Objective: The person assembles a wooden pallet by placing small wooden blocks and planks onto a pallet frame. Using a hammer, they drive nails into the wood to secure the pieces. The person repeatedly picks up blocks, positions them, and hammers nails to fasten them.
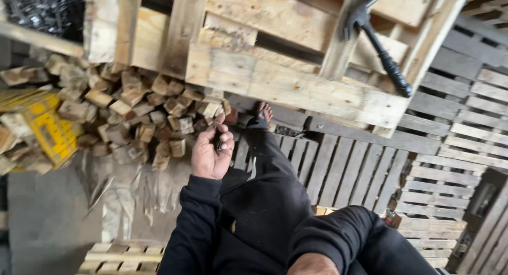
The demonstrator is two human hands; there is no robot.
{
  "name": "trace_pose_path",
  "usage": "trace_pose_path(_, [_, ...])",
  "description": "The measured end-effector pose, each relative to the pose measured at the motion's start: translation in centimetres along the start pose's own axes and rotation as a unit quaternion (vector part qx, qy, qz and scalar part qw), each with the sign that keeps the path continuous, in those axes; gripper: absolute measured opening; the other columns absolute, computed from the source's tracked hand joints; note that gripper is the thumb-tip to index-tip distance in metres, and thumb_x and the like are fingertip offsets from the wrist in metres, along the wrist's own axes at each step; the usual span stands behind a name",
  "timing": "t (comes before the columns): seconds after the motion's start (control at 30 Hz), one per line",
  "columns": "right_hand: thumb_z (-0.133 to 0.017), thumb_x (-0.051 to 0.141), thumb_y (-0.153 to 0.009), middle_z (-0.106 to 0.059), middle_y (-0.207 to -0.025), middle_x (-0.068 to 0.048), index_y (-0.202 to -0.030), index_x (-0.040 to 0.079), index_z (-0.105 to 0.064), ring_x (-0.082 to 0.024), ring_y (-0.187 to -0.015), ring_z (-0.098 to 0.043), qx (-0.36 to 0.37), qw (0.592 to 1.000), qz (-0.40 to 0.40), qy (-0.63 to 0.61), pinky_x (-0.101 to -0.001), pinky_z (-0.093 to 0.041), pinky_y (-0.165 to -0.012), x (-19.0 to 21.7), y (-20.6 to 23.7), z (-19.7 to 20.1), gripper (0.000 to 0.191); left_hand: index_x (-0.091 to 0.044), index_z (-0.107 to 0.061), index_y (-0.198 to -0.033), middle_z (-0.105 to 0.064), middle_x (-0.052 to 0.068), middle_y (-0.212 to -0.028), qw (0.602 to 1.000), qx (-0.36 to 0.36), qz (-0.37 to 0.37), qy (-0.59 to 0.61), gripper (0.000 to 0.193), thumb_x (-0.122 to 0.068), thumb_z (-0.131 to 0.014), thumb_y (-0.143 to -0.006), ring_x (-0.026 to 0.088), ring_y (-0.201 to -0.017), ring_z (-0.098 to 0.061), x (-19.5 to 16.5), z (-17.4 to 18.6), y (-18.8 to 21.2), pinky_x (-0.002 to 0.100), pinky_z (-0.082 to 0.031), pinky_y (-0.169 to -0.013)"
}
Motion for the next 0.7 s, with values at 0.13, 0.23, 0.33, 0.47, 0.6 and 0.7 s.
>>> trace_pose_path(0.13, [-0.061,0.025,-0.096,-0.076,-0.102,-0.009,-0.116,0.005,-0.072,-0.023,-0.078,-0.074,0.003,1.0,-0.016,0.02,-0.0351,-0.06,-0.068,-1.3,1.9,1.4,0.03,-0.007,-0.066,-0.131,-0.069,0.007,-0.106,0.997,0.054,0.027,-0.053,0.032,-0.01,-0.058,-0.1,0.015,-0.078,-0.058,1.8,-4.4,-0.6,0.025,-0.049,-0.064])
trace_pose_path(0.23, [-0.062,0.025,-0.096,-0.077,-0.101,-0.008,-0.116,0.005,-0.071,-0.022,-0.076,-0.074,0.002,0.998,-0.027,0.05,-0.0334,-0.059,-0.066,-1.2,3.3,0.8,0.03,-0.004,-0.066,-0.123,-0.071,0.009,-0.113,0.991,0.103,0.048,-0.073,0.021,-0.012,-0.062,-0.104,0.016,-0.084,-0.061,1.7,-6.5,-0.9,0.027,-0.051,-0.068])
trace_pose_path(0.33, [-0.063,0.024,-0.096,-0.077,-0.1,-0.007,-0.117,0.005,-0.071,-0.02,-0.074,-0.073,0.001,0.995,-0.053,0.087,-0.0317,-0.058,-0.063,-0.8,2.7,-0.4,0.03,-0.007,-0.066,-0.119,-0.072,0.011,-0.112,0.988,0.113,0.05,-0.089,0.015,-0.01,-0.064,-0.104,0.017,-0.088,-0.063,1.1,-7.1,-0.7,0.028,-0.053,-0.072])
trace_pose_path(0.47, [-0.064,0.024,-0.096,-0.077,-0.099,-0.006,-0.117,0.004,-0.071,-0.018,-0.072,-0.073,0.01,0.988,-0.088,0.123,-0.0295,-0.057,-0.06,-2.4,-0.6,-3.0,0.03,-0.008,-0.069,-0.117,-0.073,0.009,-0.109,0.989,0.094,0.046,-0.104,0.016,-0.012,-0.065,-0.102,0.018,-0.086,-0.067,0.6,-6.8,-0.2,0.028,-0.055,-0.071])
trace_pose_path(0.6, [-0.066,0.023,-0.096,-0.077,-0.098,-0.005,-0.118,0.003,-0.07,-0.016,-0.069,-0.073,-0.001,0.977,-0.124,0.171,-0.0273,-0.055,-0.056,-4.8,-1.5,-3.4,0.03,-0.008,-0.07,-0.106,-0.075,0.011,-0.108,0.988,0.084,0.008,-0.126,0.008,-0.012,-0.07,-0.099,0.019,-0.089,-0.071,-0.2,-6.4,-0.6,0.03,-0.057,-0.073])
trace_pose_path(0.7, [-0.067,0.023,-0.096,-0.077,-0.097,-0.005,-0.119,0.003,-0.07,-0.015,-0.067,-0.072,-0.112,0.814,-0.254,0.51,-0.0257,-0.054,-0.054,-2.5,3.4,6.0,0.03,-0.006,-0.071,-0.102,-0.075,0.01,-0.106,0.984,0.107,-0.033,-0.141,0.009,-0.014,-0.073,-0.097,0.018,-0.089,-0.071,-1.6,-6.6,-2.2,0.031,-0.058,-0.074])
Point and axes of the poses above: each hand's wrist, its own y-axis away from the middle knuckle, its own z-axis out of the back of the hand, x = y × z, the point moved 6 cm from there along -y, towards the middle knuckle
